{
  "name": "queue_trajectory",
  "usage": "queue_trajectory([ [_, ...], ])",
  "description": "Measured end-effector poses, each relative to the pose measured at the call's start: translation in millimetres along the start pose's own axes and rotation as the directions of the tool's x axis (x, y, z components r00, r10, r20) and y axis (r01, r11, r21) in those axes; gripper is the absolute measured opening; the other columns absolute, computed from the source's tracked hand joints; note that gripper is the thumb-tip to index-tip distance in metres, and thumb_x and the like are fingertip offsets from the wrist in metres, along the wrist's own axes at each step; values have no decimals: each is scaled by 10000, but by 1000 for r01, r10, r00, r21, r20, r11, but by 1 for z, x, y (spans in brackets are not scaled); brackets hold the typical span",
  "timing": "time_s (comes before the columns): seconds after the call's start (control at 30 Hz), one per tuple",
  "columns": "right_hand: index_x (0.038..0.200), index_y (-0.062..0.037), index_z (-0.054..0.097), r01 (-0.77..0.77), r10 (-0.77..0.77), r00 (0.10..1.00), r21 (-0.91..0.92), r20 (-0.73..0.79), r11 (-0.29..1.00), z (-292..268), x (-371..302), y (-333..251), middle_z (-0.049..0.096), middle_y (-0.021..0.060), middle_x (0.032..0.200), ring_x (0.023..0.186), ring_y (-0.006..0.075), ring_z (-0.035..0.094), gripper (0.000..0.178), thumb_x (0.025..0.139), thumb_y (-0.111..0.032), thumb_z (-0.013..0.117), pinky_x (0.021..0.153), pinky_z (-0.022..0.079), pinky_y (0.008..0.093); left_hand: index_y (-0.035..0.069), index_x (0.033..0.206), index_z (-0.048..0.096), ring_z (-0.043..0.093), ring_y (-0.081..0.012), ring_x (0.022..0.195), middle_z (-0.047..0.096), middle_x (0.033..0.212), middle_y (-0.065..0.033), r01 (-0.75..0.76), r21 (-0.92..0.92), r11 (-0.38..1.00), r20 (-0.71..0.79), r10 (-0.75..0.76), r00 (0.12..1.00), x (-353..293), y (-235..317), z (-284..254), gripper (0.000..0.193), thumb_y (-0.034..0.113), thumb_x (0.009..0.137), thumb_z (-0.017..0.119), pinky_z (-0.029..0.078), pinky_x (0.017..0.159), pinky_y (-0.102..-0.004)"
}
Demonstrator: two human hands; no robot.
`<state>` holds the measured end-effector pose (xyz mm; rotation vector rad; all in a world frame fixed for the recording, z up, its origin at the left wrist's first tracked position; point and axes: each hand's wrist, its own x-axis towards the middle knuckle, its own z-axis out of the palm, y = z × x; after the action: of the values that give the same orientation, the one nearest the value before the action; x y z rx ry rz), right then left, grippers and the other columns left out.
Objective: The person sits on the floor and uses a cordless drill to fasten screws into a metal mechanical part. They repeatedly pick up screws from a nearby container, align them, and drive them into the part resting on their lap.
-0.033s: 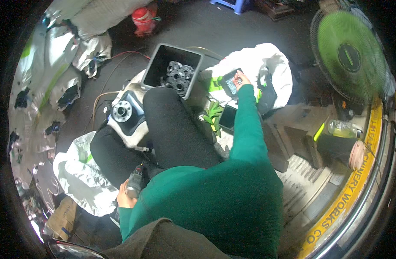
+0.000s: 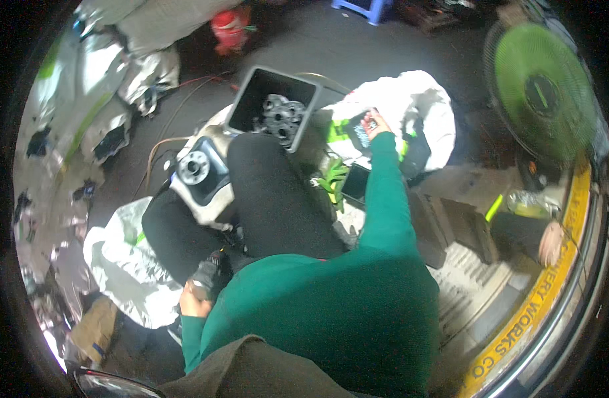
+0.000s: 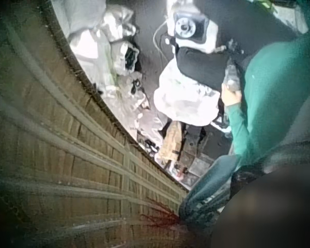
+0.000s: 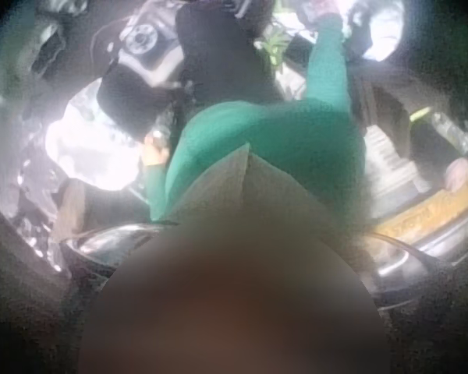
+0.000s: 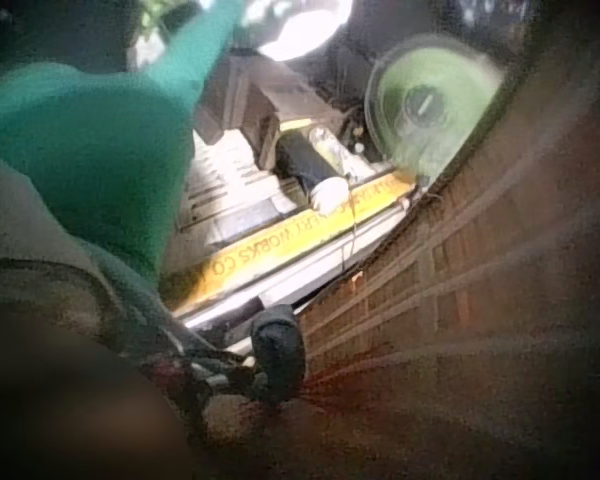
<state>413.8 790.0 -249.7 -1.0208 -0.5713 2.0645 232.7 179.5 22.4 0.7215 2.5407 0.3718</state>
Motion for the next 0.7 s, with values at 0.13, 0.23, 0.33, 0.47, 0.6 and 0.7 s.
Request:
queue_trajectory([
  [0.13, 1103, -31, 561, -154, 168, 921, -67, 351, 986, 97, -56, 4, 619, 54, 906, 821, 146, 625, 255, 863, -112, 587, 696, 567, 323, 16, 1044, 594, 628, -275, 875, 647, 959, -143, -225, -215, 950, -159, 193, 968, 5, -6, -38, 378, 78, 685, 691, 485, 761, -361],
  [0.23, 1085, -38, 559, -337, 369, 788, -156, 492, 929, 179, -123, 39, 608, 43, 883, 731, 114, 611, 245, 857, -119, 597, 642, 555, 271, 64, 1297, 417, 584, -198, 1003, 552, 1196, -94, 0, -497, 868, 9, 5, 1000, 4, -3, -72, 654, 16, 702, 684, 470, 878, -354],
  [0.33, 1055, -41, 565, -544, 584, 576, -265, 573, 796, 242, -191, 87, 591, 39, 872, 686, 93, 573, 234, 835, -105, 617, 617, 534, 251, 82, 1367, 283, 557, -210, 1068, 388, 1365, -85, -89, -837, 540, -25, 125, 992, -5, 8, -86, 743, -30, 741, 666, 455, 922, -356],
  [0.47, 1025, -36, 577, -580, 723, 342, -471, 600, 665, 285, -249, 138, 574, 35, 858, 665, 85, 539, 212, 833, -112, 623, 613, 530, 256, 83, 1325, 366, 500, -223, 1152, 392, 1369, -95, -376, -317, 871, -160, 342, 926, 17, 14, -84, 680, 47, 735, 702, 405, 970, -353],
  [0.6, 1026, -27, 577, -604, 777, 296, -522, 555, 602, 302, -262, 157, 580, 44, 860, 685, 93, 561, 212, 849, -138, 613, 611, 534, 265, 71, 1293, 421, 491, -229, 1155, 466, 1293, -114, -302, -512, 804, -186, 240, 953, 34, 6, -86, 647, 104, 725, 729, 416, 948, -355],
  [0.7, 996, -26, 564, -599, 801, 281, -556, 528, 577, 308, -262, 165, 571, 42, 843, 691, 98, 574, 191, 856, -150, 604, 607, 533, 273, 63, 1278, 433, 510, -233, 1119, 496, 1257, -119, -316, -580, 751, -212, 236, 948, 37, -2, -89, 637, 106, 721, 738, 428, 929, -365],
])
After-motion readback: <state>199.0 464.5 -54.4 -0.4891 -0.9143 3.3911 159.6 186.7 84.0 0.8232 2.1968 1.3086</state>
